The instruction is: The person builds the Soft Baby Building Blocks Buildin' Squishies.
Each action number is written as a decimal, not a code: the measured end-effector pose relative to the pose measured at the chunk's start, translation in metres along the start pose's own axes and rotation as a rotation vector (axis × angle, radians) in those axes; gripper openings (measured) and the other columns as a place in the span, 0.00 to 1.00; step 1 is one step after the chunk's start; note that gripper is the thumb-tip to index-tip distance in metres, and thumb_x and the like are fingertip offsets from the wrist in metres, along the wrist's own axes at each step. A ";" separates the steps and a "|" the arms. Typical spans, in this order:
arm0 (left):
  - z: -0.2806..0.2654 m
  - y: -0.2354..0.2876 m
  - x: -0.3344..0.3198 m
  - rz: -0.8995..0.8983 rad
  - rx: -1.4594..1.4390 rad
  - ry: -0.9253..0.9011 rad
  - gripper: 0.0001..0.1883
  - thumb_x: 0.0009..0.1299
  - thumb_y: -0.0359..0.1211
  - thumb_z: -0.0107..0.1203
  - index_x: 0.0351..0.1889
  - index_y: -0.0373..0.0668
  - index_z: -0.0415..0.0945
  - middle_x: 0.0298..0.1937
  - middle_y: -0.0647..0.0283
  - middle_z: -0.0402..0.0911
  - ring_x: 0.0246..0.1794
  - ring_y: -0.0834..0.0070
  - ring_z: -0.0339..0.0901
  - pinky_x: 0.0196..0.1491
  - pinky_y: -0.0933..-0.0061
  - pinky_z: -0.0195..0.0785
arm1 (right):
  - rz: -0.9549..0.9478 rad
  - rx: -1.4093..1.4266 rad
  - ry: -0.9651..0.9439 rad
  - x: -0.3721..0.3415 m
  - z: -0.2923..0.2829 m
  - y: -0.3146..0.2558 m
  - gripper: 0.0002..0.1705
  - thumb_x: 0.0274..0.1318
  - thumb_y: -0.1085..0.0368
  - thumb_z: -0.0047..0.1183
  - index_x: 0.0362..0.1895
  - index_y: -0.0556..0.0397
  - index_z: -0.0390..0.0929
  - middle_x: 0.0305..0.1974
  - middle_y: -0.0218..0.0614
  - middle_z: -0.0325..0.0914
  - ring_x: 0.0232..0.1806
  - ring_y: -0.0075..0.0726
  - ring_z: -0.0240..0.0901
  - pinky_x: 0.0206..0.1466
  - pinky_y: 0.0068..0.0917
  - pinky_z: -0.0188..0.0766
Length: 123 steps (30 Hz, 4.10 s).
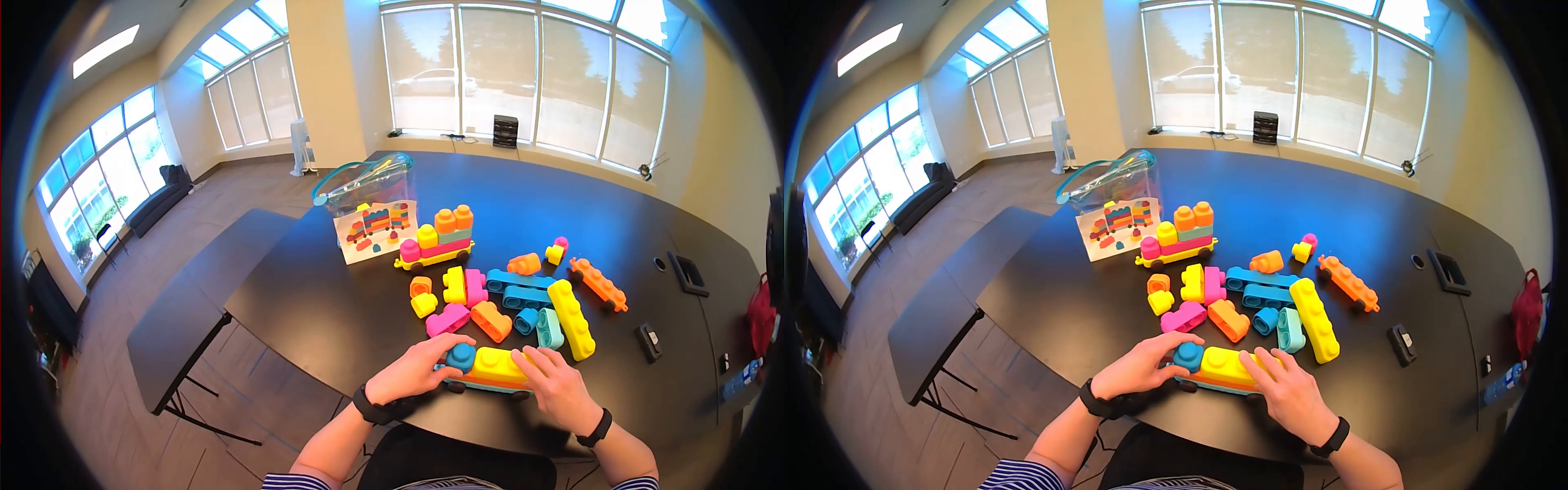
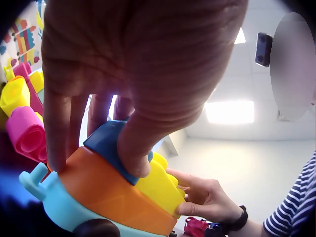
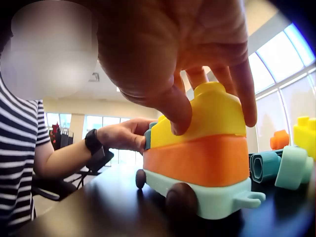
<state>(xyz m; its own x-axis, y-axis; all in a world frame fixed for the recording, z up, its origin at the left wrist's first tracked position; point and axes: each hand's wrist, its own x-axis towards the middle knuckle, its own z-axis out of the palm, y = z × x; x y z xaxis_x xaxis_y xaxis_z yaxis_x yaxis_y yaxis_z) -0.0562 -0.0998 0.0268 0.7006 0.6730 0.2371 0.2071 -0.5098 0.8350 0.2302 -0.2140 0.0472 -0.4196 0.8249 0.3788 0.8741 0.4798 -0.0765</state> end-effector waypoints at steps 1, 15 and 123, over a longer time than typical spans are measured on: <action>0.000 0.000 0.000 -0.001 0.025 -0.002 0.31 0.69 0.26 0.69 0.70 0.45 0.73 0.62 0.55 0.82 0.60 0.57 0.82 0.64 0.60 0.75 | -0.003 0.052 0.004 0.000 0.001 0.000 0.37 0.58 0.72 0.66 0.73 0.45 0.74 0.64 0.41 0.76 0.61 0.53 0.76 0.56 0.42 0.82; -0.002 0.000 0.001 0.003 -0.002 0.000 0.31 0.68 0.23 0.68 0.70 0.44 0.73 0.61 0.55 0.82 0.60 0.59 0.83 0.64 0.60 0.77 | 0.037 0.372 0.027 0.000 0.014 0.015 0.35 0.61 0.75 0.61 0.73 0.44 0.74 0.59 0.45 0.73 0.60 0.55 0.72 0.64 0.45 0.74; 0.003 0.031 0.006 0.101 0.152 0.101 0.36 0.61 0.26 0.75 0.68 0.47 0.73 0.56 0.56 0.78 0.55 0.53 0.83 0.57 0.59 0.78 | 0.126 0.521 -0.121 0.040 -0.056 0.037 0.39 0.54 0.64 0.75 0.71 0.51 0.76 0.58 0.40 0.82 0.55 0.40 0.79 0.61 0.38 0.76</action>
<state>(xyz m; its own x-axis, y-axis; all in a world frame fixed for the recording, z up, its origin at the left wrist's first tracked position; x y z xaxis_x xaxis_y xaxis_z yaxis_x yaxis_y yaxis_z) -0.0440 -0.1129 0.0526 0.6523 0.6609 0.3712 0.2451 -0.6472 0.7218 0.2596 -0.1800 0.1113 -0.3714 0.8995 0.2304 0.6954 0.4339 -0.5728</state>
